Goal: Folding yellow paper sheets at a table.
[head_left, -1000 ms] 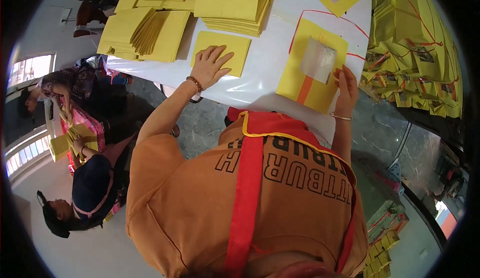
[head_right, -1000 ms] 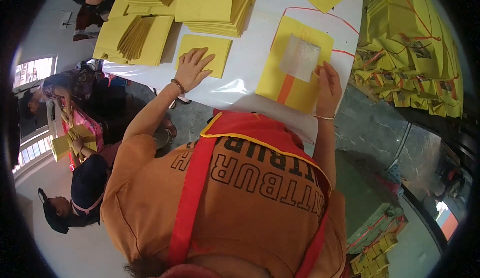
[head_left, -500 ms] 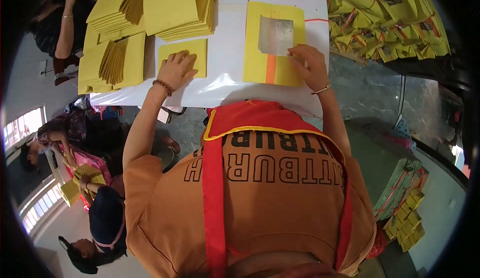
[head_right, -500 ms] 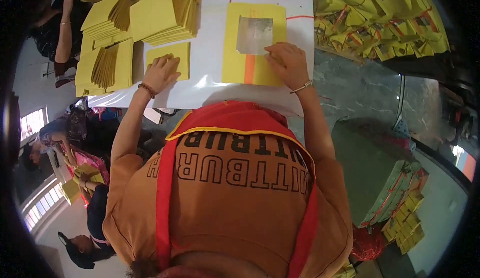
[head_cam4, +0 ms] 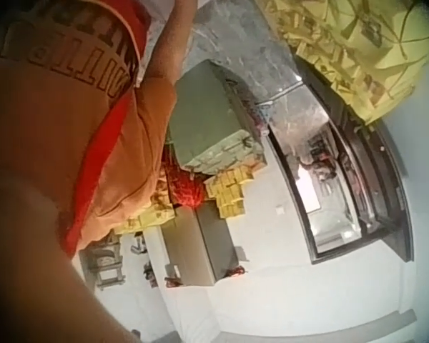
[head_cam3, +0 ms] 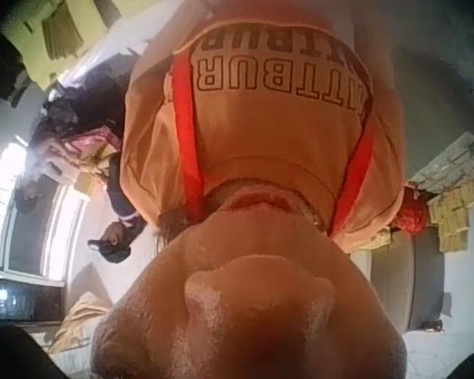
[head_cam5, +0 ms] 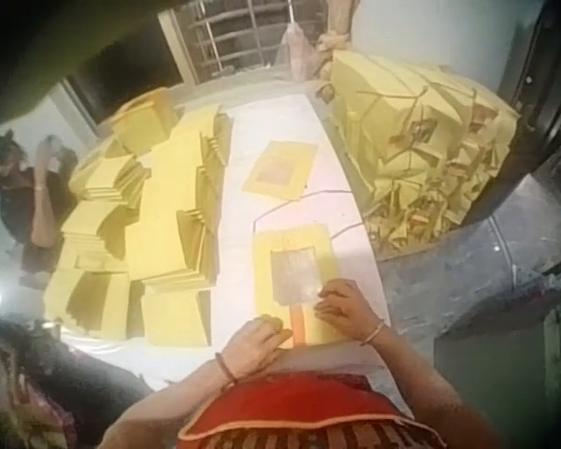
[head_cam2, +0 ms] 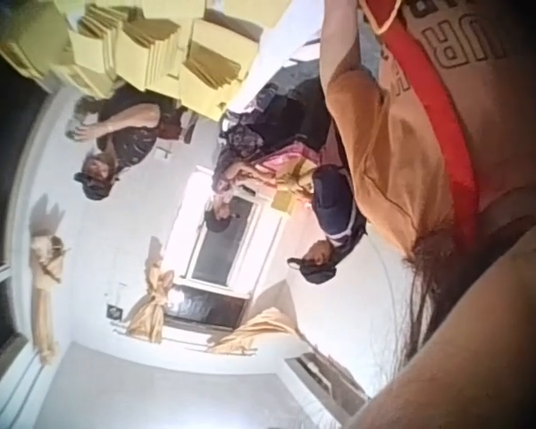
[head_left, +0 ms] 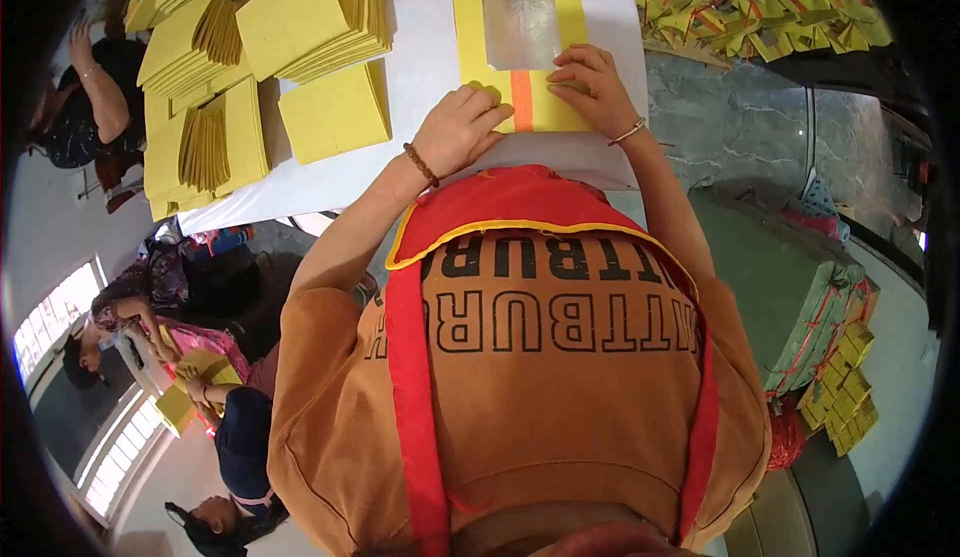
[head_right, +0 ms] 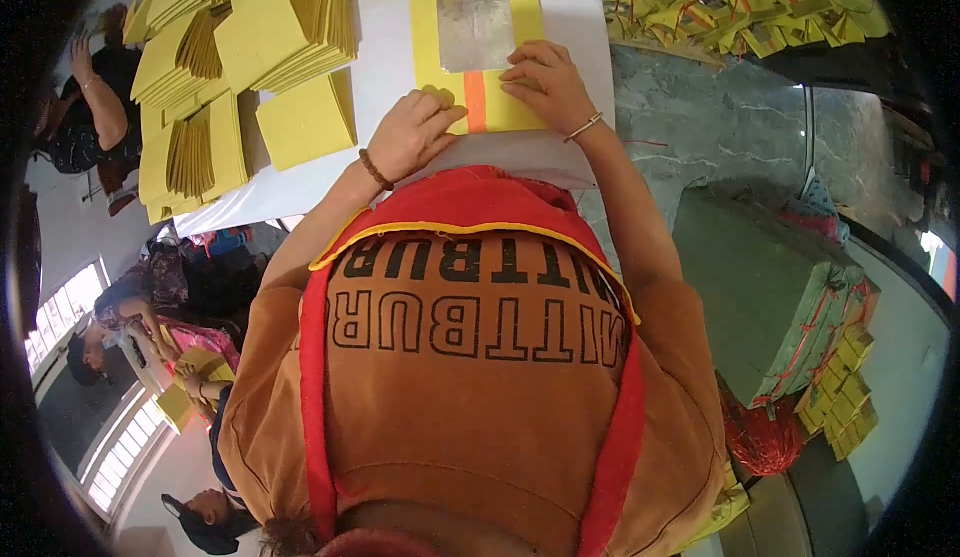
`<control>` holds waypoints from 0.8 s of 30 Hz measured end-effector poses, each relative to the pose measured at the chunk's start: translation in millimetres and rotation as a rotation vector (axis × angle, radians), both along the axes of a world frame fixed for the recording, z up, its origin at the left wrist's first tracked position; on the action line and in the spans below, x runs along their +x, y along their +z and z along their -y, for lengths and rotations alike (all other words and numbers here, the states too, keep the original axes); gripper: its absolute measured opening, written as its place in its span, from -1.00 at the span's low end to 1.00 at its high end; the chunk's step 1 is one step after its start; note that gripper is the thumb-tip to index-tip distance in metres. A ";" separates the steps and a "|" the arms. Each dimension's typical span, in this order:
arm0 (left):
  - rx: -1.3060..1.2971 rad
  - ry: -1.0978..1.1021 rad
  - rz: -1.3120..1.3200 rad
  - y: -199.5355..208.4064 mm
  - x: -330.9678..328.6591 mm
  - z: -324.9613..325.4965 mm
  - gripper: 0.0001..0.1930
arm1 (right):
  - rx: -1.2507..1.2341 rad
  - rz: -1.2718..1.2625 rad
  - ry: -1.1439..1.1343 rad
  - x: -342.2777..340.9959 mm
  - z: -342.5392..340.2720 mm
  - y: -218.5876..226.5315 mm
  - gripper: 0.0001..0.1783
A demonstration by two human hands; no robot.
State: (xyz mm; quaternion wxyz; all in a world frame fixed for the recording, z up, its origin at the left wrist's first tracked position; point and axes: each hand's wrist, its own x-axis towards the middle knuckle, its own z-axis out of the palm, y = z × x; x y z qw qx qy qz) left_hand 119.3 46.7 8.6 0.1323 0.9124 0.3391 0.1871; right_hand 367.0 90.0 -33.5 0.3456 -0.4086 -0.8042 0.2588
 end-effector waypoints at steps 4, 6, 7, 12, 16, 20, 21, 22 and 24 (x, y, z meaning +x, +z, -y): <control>-0.102 -0.049 0.088 4.0 -3.0 -11.6 -0.82 | -0.068 -0.113 0.029 5.8 -2.7 -11.7 -0.90; -0.103 -0.051 0.125 5.5 -4.3 -16.0 -0.89 | -0.174 -0.210 0.057 11.2 -3.6 -13.4 -0.81; -0.181 -0.025 0.142 8.4 -4.8 -18.5 -0.89 | -0.172 -0.213 0.056 12.1 -3.5 -13.3 -0.81; -0.420 0.086 0.136 16.3 -6.2 -26.5 -0.86 | -0.345 -0.356 0.063 12.9 -4.0 -11.7 -0.56; -0.400 0.064 0.123 13.3 -7.0 -30.8 -0.84 | -0.343 -0.372 0.053 12.1 -3.4 -13.9 -0.56; -0.437 0.073 0.152 14.0 -5.2 -29.7 -0.84 | -0.317 -0.357 0.050 10.7 -3.3 -13.7 -0.54; -0.436 0.072 0.152 16.0 -4.5 -29.4 -0.84 | -0.322 -0.342 0.040 10.9 -3.1 -13.1 -0.53; -0.519 0.121 0.167 18.9 -3.7 -29.3 -0.84 | -0.322 -0.342 0.039 11.4 -3.4 -14.8 -0.53; -0.602 0.171 0.182 17.9 -4.4 -30.1 -0.83 | -0.286 -0.373 0.071 12.0 -4.6 -18.9 -0.54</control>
